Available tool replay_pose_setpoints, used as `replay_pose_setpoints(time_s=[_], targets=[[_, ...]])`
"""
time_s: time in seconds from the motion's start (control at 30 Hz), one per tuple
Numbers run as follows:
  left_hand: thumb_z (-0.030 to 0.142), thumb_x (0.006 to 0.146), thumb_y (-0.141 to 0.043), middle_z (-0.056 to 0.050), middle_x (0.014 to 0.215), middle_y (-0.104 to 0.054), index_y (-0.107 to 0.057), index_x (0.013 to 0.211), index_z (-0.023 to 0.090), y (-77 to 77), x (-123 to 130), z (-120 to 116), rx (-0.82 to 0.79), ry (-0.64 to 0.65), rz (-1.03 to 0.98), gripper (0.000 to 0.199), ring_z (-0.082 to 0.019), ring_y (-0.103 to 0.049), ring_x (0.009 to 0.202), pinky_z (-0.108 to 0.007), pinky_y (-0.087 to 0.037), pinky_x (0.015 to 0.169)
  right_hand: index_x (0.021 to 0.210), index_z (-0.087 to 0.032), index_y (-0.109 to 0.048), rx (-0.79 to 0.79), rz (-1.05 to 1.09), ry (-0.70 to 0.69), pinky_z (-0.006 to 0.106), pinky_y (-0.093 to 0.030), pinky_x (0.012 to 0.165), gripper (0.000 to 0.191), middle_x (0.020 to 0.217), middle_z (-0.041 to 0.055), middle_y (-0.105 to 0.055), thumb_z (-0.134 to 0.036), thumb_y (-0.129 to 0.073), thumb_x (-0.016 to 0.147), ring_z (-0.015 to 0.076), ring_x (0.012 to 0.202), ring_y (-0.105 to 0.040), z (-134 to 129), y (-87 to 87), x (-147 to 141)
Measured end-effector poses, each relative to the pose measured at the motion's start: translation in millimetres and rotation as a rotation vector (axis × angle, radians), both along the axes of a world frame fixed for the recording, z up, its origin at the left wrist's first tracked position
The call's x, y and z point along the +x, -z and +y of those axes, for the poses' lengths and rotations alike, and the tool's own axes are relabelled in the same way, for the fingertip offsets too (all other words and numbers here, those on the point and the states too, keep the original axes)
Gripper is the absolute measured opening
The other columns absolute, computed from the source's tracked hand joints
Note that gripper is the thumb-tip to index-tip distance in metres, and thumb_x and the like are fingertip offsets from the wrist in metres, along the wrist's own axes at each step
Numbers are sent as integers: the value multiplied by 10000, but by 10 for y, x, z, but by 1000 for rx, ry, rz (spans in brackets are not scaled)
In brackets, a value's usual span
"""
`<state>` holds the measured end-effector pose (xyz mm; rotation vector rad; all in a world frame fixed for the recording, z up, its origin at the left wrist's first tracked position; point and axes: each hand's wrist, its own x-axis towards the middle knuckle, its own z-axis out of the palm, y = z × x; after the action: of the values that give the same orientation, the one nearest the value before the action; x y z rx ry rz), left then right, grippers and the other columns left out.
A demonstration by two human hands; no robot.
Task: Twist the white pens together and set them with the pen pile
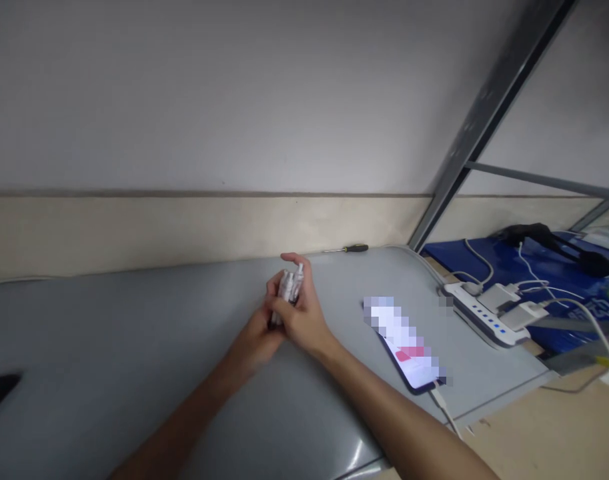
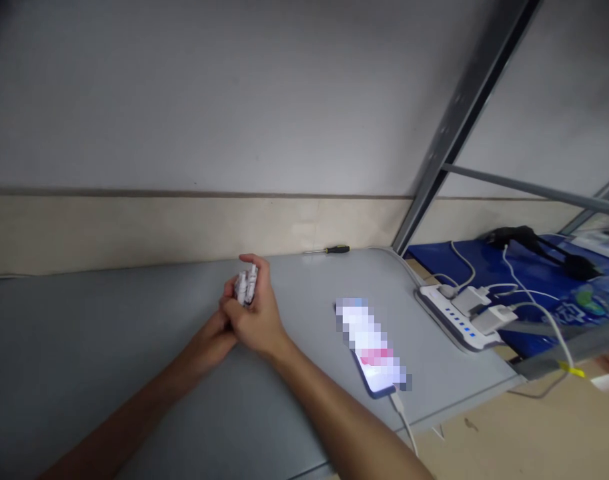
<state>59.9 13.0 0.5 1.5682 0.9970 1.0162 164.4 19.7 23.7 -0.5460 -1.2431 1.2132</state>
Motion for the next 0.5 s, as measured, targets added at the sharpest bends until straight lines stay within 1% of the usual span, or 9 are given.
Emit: replay_pose_setpoints(time_s=[0.03, 0.1, 0.23, 0.33, 0.43, 0.5], targets=[[224, 712, -578, -50, 1038, -630, -518, 1155, 191, 4, 7, -17, 60, -18, -2, 448, -236, -595, 1013, -362, -503, 905, 1222, -280, -346, 20, -12, 3, 230, -419, 556, 594, 777, -49, -496, -84, -545, 698, 101, 606, -468, -22, -10, -5], [197, 710, -573, -67, 1110, -624, -510, 1164, 189, 26, 19, -44, 124, -24, 21, 458, -255, -582, 1078, -372, -499, 937, 1202, -266, -387, 46, -48, -4, 227, -406, 564, 568, 769, -45, -501, -66, -532, 690, 103, 622, -460, -46, -18, -11], [173, 718, -553, -74, 1121, -644, -536, 1145, 178, 62, 38, -74, 135, 9, 42, 427, -253, -613, 1060, -366, -527, 910, 1173, -266, -423, 36, -88, -19, 218, -388, 525, 528, 766, -47, -503, -83, -531, 689, 99, 589, -447, -43, 8, 6], [173, 712, -562, -66, 1122, -656, -540, 1166, 179, 34, 61, -98, 155, -28, 23, 455, -241, -626, 1055, -343, -536, 892, 1113, -253, -488, 58, -137, 2, 235, -413, 561, 407, 777, -38, -531, -144, -586, 732, 108, 617, -484, -38, 28, 23], [168, 690, -589, -62, 1074, -679, -555, 1153, 167, 6, 62, -129, 148, -63, 40, 465, -231, -644, 1015, -317, -541, 854, 970, -221, -554, 90, -217, 62, 254, -427, 622, 222, 790, -21, -557, -236, -639, 766, 121, 670, -511, -41, 18, 41], [179, 685, -602, -61, 936, -703, -605, 1032, 142, 10, 40, -149, 86, -54, 106, 349, -224, -671, 887, -293, -552, 742, 900, -207, -568, 83, -282, 104, 259, -425, 635, 185, 793, -14, -565, -308, -660, 775, 127, 681, -515, -31, 2, 67]])
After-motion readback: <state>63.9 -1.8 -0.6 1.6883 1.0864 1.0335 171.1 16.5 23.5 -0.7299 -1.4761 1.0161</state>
